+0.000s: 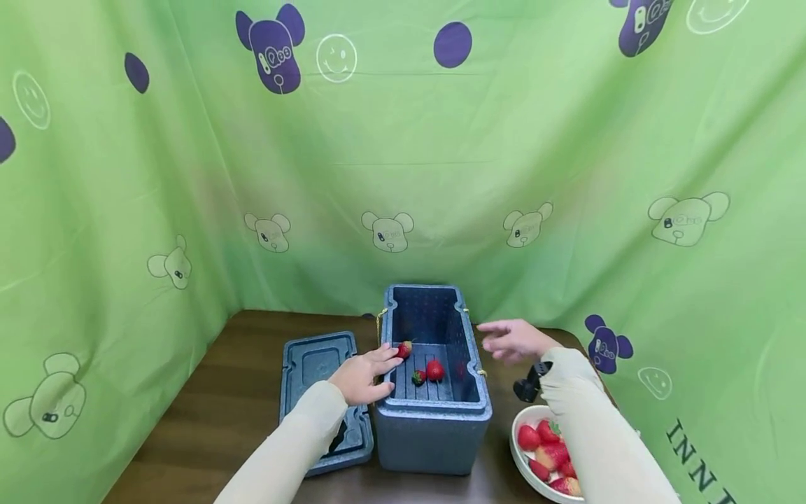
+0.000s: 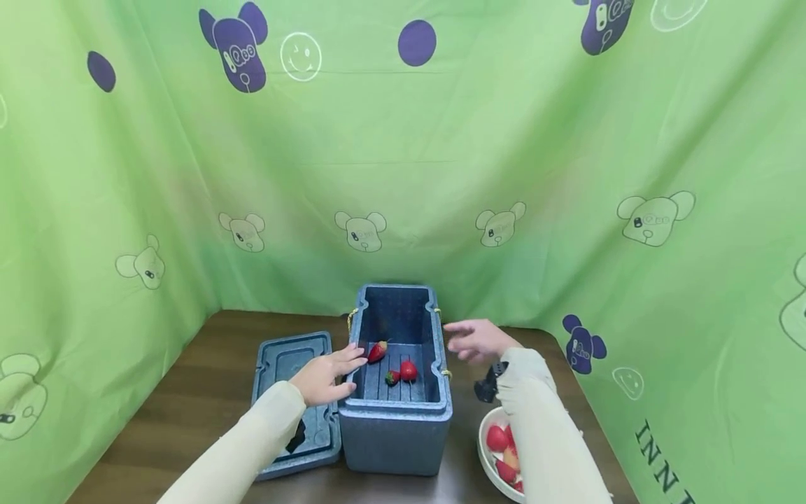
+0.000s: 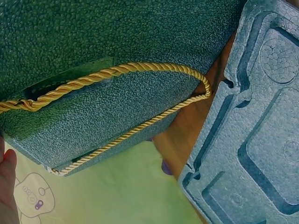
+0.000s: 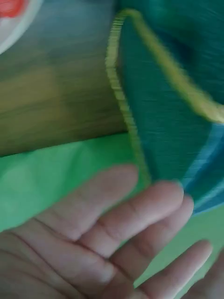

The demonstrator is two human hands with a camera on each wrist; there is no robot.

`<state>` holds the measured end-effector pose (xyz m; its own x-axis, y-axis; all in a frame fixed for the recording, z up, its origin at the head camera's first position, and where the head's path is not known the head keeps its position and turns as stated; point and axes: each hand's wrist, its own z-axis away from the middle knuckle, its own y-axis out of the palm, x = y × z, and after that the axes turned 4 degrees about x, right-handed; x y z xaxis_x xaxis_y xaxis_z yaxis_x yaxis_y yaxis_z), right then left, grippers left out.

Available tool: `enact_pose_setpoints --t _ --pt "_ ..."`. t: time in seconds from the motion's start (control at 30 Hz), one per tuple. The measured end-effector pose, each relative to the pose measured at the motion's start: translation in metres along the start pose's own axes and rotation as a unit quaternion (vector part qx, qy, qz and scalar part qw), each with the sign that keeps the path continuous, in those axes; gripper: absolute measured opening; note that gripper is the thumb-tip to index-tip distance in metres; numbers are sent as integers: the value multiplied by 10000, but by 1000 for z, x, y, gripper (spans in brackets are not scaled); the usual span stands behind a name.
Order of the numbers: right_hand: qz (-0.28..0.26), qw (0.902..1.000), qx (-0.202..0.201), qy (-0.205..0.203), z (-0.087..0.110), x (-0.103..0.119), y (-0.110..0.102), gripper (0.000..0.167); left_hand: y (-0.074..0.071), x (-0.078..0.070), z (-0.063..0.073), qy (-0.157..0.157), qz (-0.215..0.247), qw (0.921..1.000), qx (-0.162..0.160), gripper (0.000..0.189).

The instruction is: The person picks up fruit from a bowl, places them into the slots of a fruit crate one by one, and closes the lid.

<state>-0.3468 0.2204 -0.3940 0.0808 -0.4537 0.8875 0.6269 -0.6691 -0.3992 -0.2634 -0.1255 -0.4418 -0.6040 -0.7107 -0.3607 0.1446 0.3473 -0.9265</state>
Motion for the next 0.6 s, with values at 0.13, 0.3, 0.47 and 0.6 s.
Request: enact_pose_setpoints --t 0.13,0.3,0.47,0.6 --pt "333 9986 361 171 31 -11 -18 60 4 0 2 1 79 10000 29 50" --pt "665 9956 473 470 62 -22 -37 57 3 1 3 -26 77 10000 28 51" --pt "382 9954 576 666 82 -40 -41 56 0 1 2 -69 123 9999 16 51" --pt "413 9968 432 531 94 -61 -37 52 0 0 1 -81 140 9999 22 51"
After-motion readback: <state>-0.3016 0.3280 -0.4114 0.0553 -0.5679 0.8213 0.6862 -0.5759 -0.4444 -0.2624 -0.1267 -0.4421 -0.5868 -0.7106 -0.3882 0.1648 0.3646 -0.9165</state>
